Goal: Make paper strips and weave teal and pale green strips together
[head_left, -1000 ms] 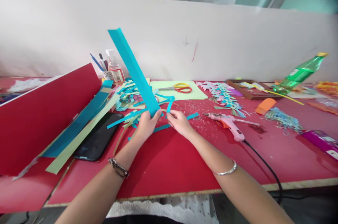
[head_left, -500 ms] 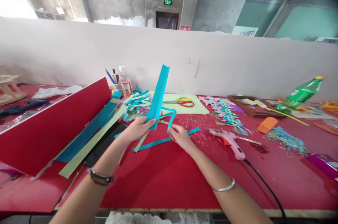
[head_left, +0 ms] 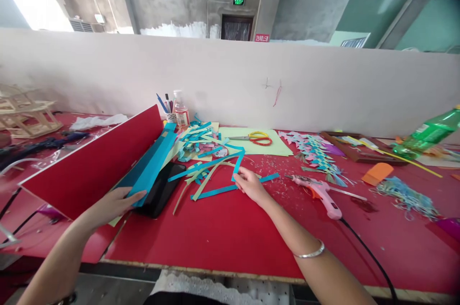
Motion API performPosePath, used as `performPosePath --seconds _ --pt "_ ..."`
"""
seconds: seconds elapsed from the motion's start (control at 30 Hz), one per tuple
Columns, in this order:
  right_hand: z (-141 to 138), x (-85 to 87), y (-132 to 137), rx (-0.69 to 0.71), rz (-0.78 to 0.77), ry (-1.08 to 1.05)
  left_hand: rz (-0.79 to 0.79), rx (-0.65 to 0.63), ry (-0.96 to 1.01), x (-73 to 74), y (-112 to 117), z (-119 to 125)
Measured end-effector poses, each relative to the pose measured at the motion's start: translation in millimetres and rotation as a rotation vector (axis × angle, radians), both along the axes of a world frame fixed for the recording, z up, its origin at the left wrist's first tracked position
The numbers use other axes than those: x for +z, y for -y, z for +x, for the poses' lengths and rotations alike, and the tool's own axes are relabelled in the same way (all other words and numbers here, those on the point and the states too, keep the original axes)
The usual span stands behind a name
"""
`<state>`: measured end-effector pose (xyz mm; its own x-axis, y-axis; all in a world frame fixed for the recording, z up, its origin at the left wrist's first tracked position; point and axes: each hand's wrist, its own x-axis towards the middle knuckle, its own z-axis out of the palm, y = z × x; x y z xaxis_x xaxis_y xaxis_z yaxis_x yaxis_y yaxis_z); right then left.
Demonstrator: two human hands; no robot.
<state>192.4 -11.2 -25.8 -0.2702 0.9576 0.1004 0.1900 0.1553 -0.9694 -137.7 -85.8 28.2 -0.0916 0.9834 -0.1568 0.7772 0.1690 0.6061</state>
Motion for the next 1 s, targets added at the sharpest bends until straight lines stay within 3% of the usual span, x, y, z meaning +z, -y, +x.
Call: performPosePath --seconds 0.23,0.4,0.5,0.67,0.73,0.83,1.0 --pt "-1 0.4 1 -0.006 -0.001 0.041 -0.091 -0.035 -0.171 -10.8 -4 -10" --pt "0 2.1 -1 0.029 0.023 0.084 -0.100 -0.026 -0.417 0.0 4 -11" --pt "5 14.0 4 0.037 0.064 0.110 -0.051 0.033 -0.562 16.9 15 10" --pt "11 51.6 33 0.060 0.358 0.304 0.283 0.032 -0.763 35.7 29 75" --pt "11 64.1 49 0.062 0.451 0.359 0.388 -0.068 -0.639 33.6 31 102" --pt "7 73.4 74 0.119 0.520 0.419 0.483 -0.349 -0.239 23.1 30 138" --pt "7 78.4 105 0.312 0.473 0.419 0.487 -0.668 0.162 7.9 22 175"
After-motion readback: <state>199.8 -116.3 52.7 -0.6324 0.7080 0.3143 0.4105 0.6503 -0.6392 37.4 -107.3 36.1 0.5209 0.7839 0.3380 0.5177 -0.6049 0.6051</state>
